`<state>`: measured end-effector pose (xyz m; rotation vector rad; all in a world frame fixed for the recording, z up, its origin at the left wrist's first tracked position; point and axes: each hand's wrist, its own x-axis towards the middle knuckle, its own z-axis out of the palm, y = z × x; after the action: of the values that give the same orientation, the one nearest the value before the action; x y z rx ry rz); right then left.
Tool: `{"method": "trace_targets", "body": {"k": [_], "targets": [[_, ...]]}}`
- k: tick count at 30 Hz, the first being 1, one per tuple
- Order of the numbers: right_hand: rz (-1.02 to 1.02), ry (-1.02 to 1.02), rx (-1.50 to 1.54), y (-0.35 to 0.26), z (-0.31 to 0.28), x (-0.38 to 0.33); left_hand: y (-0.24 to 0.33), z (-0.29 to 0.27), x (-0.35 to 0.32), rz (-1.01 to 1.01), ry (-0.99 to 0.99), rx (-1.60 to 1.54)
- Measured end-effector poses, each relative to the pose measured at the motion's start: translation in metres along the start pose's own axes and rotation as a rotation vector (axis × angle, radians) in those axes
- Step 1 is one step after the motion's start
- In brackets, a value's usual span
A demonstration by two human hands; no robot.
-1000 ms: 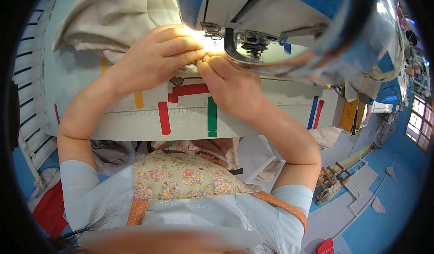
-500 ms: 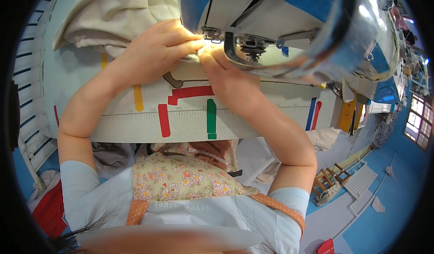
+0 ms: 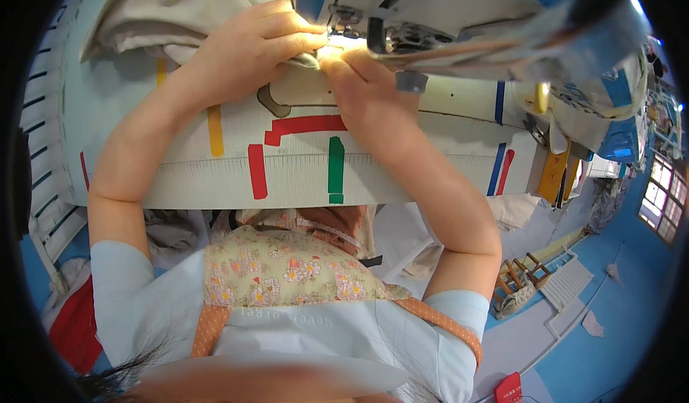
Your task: Using an industrial sewing machine to sew fabric panels together to manufacture a bag.
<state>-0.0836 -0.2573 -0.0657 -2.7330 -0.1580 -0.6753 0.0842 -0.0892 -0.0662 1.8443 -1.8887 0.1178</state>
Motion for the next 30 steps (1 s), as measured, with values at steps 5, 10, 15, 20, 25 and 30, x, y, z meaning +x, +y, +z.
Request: {"method": "trace_targets", "body": {"k": [5,10,15,20,25,30], "targets": [[0.004,0.015,-0.014,0.000,0.002,0.001,-0.002,0.006,-0.004,0.010,0.083,-0.029],[0.001,0.017,-0.037,0.003,0.003,0.004,-0.003,0.008,-0.002,-0.047,0.061,0.004],[0.099,0.032,0.003,0.000,-0.002,0.002,-0.001,0.004,0.000,-0.081,0.066,0.015],[0.161,0.057,0.082,0.000,-0.008,0.003,-0.006,0.006,-0.016,-0.027,0.128,0.011],[0.069,0.122,0.116,-0.002,-0.007,-0.002,0.016,-0.033,-0.085,-0.169,0.112,-0.043],[-0.001,0.136,0.265,-0.035,-0.009,-0.004,0.070,-0.093,-0.174,-0.314,-0.032,-0.368]]}}
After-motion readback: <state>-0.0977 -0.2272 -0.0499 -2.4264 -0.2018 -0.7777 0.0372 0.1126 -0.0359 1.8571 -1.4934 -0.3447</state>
